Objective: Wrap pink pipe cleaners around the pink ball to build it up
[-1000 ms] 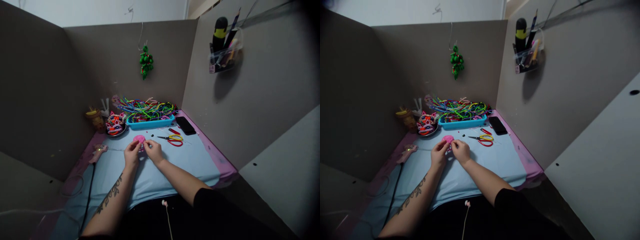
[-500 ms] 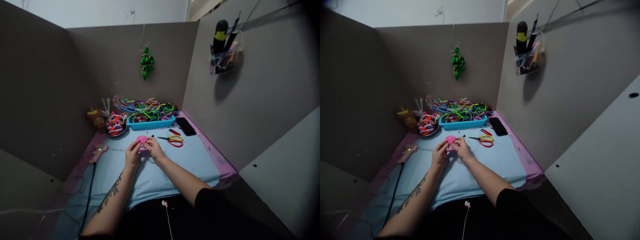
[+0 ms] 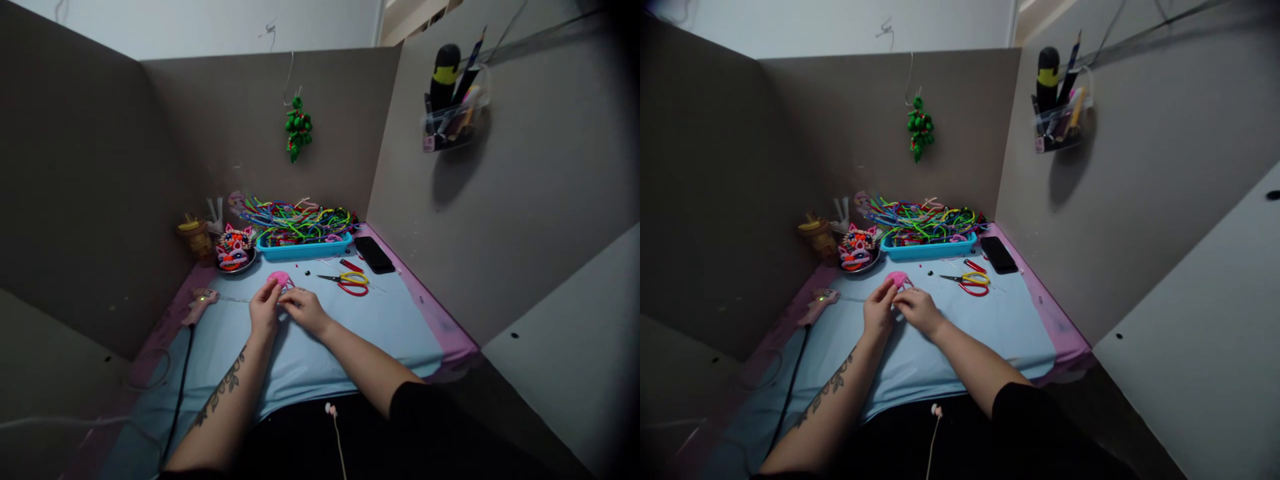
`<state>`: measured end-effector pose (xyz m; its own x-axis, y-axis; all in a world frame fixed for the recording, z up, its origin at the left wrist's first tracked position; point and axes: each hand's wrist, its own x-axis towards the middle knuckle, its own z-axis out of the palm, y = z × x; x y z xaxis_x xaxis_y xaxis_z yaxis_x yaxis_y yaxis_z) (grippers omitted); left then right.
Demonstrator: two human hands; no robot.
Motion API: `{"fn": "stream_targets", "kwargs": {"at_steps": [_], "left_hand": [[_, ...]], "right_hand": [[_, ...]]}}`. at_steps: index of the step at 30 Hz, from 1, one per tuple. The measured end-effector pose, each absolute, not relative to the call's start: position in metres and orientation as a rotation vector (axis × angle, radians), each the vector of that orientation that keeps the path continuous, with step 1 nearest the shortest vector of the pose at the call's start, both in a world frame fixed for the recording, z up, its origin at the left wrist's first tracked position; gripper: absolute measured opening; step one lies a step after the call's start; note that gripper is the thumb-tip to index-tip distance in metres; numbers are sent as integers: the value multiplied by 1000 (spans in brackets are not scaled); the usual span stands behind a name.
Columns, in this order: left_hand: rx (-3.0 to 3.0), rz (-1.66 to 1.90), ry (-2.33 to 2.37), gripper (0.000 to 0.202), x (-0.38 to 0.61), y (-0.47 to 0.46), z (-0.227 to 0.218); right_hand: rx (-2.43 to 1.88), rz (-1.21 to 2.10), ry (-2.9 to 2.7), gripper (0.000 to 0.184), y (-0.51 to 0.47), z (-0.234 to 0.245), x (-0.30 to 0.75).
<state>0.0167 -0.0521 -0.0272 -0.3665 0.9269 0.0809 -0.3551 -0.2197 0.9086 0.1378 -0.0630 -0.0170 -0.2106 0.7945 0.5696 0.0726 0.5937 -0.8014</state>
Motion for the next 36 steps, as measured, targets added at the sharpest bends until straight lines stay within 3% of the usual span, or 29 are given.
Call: {"fn": "stream_targets", "kwargs": {"at_steps": [9,16,20,26,30,36], "left_hand": [[840,1662,1037,39,21,-51,-30],[856,1711,974,40,15,-50,-30],[898,1733,949,44,14,-52,-29],[971,1707,908,70,18,-57,-24],[1041,1650,957,71,23,-61,-19],[1114,1584,1010,68,27,-61,-23]], "right_hand": [[-1001,793,-1082,20,-11,-29,168],[-1060,570,-1169,23,-32,-23,159],[-1109,337,-1390,8,-46,-20,153],[-1104,858,-1248,20,-34,-32,142],[-989,1076,-1040,29,-27,-39,140],[-915,1152,-1007,35,-23,-48,137]]}}
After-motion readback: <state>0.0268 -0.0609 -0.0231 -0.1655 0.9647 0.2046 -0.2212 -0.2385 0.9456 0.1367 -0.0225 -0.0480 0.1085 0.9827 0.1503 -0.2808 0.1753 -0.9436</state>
